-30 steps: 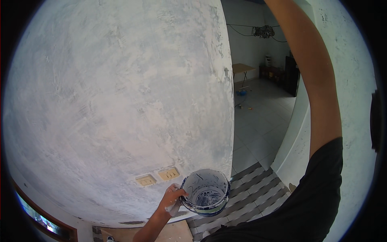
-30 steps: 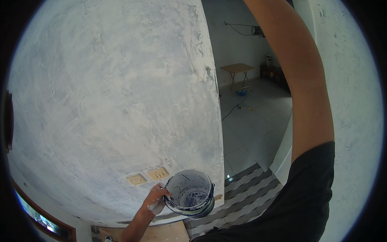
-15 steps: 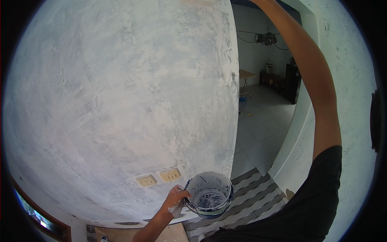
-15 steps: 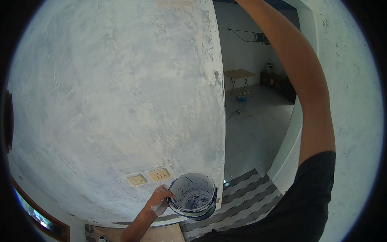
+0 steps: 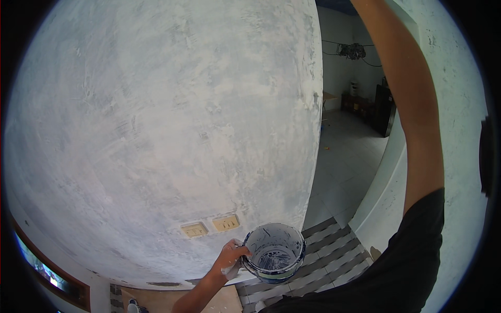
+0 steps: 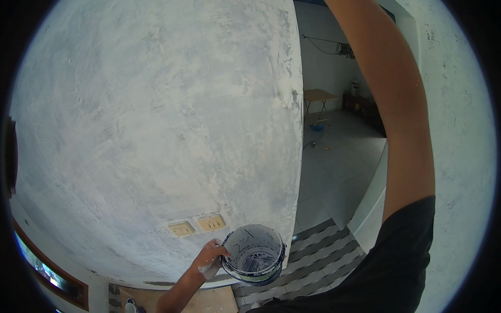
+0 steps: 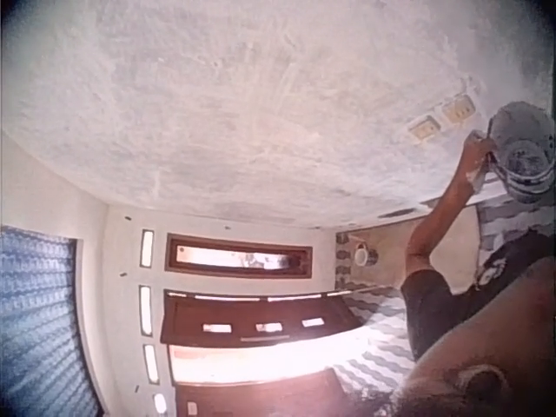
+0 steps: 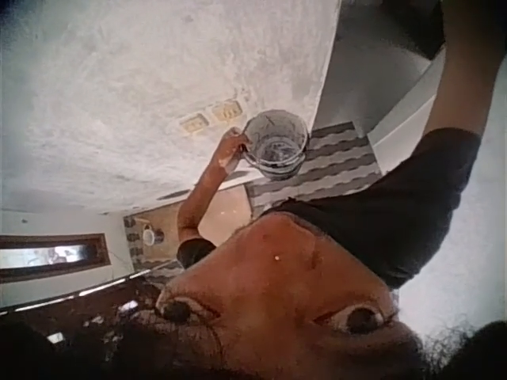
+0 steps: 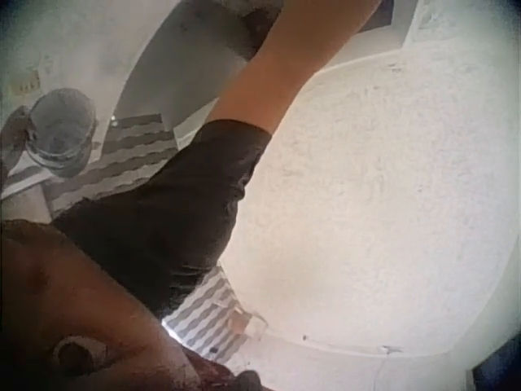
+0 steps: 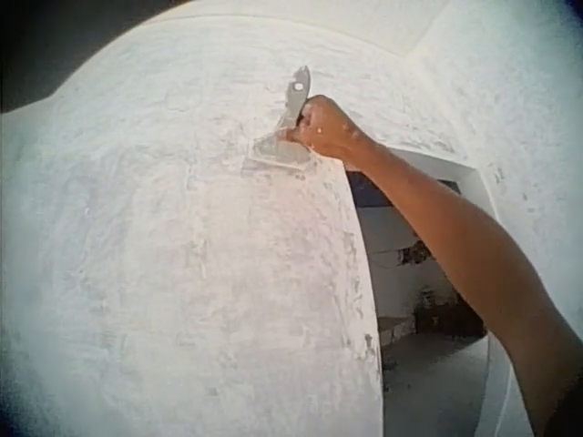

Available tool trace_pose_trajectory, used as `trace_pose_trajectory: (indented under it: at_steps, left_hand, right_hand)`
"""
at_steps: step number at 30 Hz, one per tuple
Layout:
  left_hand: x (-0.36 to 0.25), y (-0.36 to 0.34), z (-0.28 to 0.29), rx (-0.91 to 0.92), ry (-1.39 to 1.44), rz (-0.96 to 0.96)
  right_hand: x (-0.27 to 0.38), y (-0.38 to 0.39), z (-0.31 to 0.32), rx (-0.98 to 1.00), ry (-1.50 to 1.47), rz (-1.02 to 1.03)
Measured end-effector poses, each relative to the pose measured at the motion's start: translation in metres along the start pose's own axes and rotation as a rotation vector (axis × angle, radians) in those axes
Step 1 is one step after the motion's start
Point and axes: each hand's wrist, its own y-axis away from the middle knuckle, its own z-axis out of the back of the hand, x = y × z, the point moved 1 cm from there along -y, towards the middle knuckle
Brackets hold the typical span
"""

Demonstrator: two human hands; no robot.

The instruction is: Applying plaster or putty to a wall using a scraper and a brush.

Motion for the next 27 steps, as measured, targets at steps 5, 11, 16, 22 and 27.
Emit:
trace_pose_trajectory:
  at_steps: [5,11,16,22,27]
  left_hand:
    - [-0.003,0.000,-0.001,-0.019,-0.014,-0.005]
    - [-0.001,0.001,0.000,-0.040,0.005,0.006]
    - [-0.001,0.001,0.002,-0.020,0.016,-0.004]
    - [-0.002,0.003,-0.002,-0.030,0.006,0.002]
    - [0.001,0.005,0.001,-0.049,0.052,-0.003]
  right_hand:
    - [-0.005,-0.015,-0.010,-0.105,0.103,0.129]
    - [0.016,-0.007,-0.030,0.004,0.116,0.087]
    - [-0.008,-0.016,-0.026,0.045,-0.162,0.149]
    - [-0.001,-0.032,-0.034,-0.166,0.276,0.205]
    - [0.007,0.006,-0.029,0.069,0.100,-0.090]
